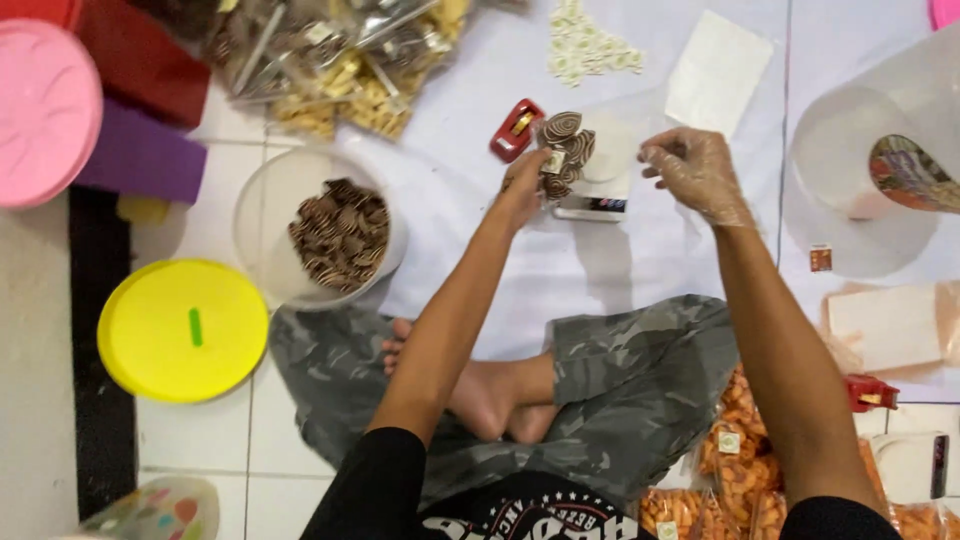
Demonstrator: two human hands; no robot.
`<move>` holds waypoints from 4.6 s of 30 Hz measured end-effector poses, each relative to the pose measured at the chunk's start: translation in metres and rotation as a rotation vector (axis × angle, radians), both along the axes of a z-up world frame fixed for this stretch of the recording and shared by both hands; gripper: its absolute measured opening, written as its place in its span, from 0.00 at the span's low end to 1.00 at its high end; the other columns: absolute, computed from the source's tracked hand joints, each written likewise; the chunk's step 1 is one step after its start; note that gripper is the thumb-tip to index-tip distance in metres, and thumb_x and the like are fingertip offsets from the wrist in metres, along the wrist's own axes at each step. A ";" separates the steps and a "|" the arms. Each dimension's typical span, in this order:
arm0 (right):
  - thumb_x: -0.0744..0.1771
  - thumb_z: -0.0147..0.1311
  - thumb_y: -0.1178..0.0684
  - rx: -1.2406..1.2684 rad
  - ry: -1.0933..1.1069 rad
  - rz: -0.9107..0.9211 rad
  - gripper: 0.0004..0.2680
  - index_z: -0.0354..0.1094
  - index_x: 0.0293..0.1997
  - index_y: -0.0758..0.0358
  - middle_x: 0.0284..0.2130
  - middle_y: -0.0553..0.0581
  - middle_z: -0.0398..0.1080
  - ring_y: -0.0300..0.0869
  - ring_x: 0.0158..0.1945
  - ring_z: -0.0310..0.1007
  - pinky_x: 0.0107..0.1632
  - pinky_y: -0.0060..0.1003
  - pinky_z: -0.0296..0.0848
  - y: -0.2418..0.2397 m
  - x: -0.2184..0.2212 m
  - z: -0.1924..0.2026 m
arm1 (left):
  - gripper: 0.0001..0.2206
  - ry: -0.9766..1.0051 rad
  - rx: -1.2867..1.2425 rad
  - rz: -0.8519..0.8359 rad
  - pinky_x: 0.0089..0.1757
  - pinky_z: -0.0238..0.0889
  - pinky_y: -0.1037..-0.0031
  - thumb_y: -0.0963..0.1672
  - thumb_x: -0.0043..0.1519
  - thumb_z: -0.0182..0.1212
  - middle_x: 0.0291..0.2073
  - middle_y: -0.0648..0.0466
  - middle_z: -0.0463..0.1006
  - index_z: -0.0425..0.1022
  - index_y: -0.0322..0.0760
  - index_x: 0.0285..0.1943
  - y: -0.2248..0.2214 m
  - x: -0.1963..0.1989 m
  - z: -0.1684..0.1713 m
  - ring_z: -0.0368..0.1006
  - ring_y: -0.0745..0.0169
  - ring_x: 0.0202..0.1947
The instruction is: Packing swirl cookies into small plastic bags, weighing them on a digital scale, and sealing the bags.
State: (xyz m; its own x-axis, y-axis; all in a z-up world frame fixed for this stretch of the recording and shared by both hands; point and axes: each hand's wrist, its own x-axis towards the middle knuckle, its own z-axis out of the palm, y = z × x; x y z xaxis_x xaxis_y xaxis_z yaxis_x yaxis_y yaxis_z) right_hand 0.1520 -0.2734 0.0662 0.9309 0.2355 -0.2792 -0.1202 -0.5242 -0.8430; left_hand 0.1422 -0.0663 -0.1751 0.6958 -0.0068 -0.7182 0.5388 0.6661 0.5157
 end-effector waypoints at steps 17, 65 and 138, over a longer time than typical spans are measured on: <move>0.69 0.61 0.46 -0.046 0.327 -0.243 0.21 0.60 0.65 0.70 0.46 0.74 0.72 0.53 0.42 0.79 0.41 0.42 0.81 -0.067 -0.009 -0.093 | 0.22 -0.137 0.993 -0.438 0.61 0.61 0.53 0.49 0.66 0.53 0.57 0.36 0.69 0.64 0.37 0.68 -0.001 -0.014 0.106 0.69 0.35 0.63; 0.70 0.59 0.57 -0.131 -0.438 0.311 0.04 0.77 0.40 0.68 0.27 0.58 0.71 0.36 0.21 0.56 0.20 0.29 0.55 0.036 -0.025 0.089 | 0.48 -0.203 -0.102 -0.188 0.47 0.68 0.55 0.64 0.53 0.44 0.65 0.36 0.65 0.46 0.38 0.80 0.010 -0.101 0.129 0.66 0.44 0.58; 0.62 0.65 0.49 -0.446 -0.187 0.583 0.07 0.80 0.37 0.58 0.46 0.65 0.75 0.56 0.34 0.77 0.40 0.52 0.75 0.163 -0.152 0.156 | 0.25 -0.662 -0.529 0.594 0.49 0.74 0.56 0.27 0.45 0.51 0.45 0.38 0.82 0.78 0.27 0.52 0.045 -0.234 0.094 0.78 0.38 0.45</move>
